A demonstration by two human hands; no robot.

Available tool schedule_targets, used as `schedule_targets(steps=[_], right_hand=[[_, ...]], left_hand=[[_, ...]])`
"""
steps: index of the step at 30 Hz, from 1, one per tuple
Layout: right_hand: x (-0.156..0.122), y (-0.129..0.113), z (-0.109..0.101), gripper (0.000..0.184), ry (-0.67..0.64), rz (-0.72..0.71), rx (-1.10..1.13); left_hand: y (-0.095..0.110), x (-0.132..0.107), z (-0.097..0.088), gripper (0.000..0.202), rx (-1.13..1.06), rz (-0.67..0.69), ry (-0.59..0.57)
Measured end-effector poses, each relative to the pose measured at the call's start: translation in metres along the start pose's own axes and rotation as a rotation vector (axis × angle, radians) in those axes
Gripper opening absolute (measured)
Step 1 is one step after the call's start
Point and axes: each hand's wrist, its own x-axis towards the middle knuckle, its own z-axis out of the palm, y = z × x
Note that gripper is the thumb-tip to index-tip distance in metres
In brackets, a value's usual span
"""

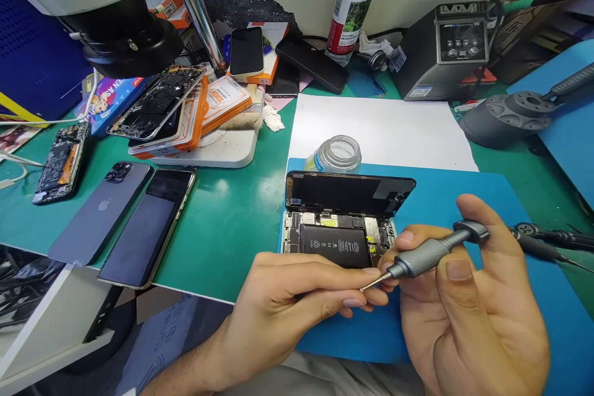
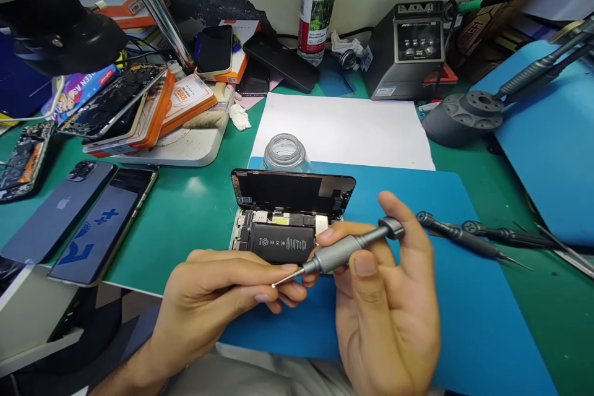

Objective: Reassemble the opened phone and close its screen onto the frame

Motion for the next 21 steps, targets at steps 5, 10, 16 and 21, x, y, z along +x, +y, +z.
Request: schedule_targets(steps=[5, 10, 16, 21], right_hand=[[0.0041, 0.0011, 0.0015, 0.046, -0.029, 0.03, 0.022], [0.0015, 0.0013, -0.0009, 0.046, -0.007, 0.022, 0.004], [-0.0015, -0.0011, -0.0031, 0.048, -0.007, 0.024, 0.0], [0.0011, -0.0009, -0.0017, 0.047, -0.011, 0.036, 0.01]], left_hand=[[0.0003, -0.0004, 0.0005, 0.033, 0.004, 0.003, -0.003], [0.0001, -0.001, 0.0016, 0.03, 0.004, -0.012, 0.029], [-0.0009, -0.0005, 0.0018, 0.036, -0.021, 0.01, 0.03], [0.0013, -0.0006, 0.002, 0.038, -0.034, -0.005, 0.029]])
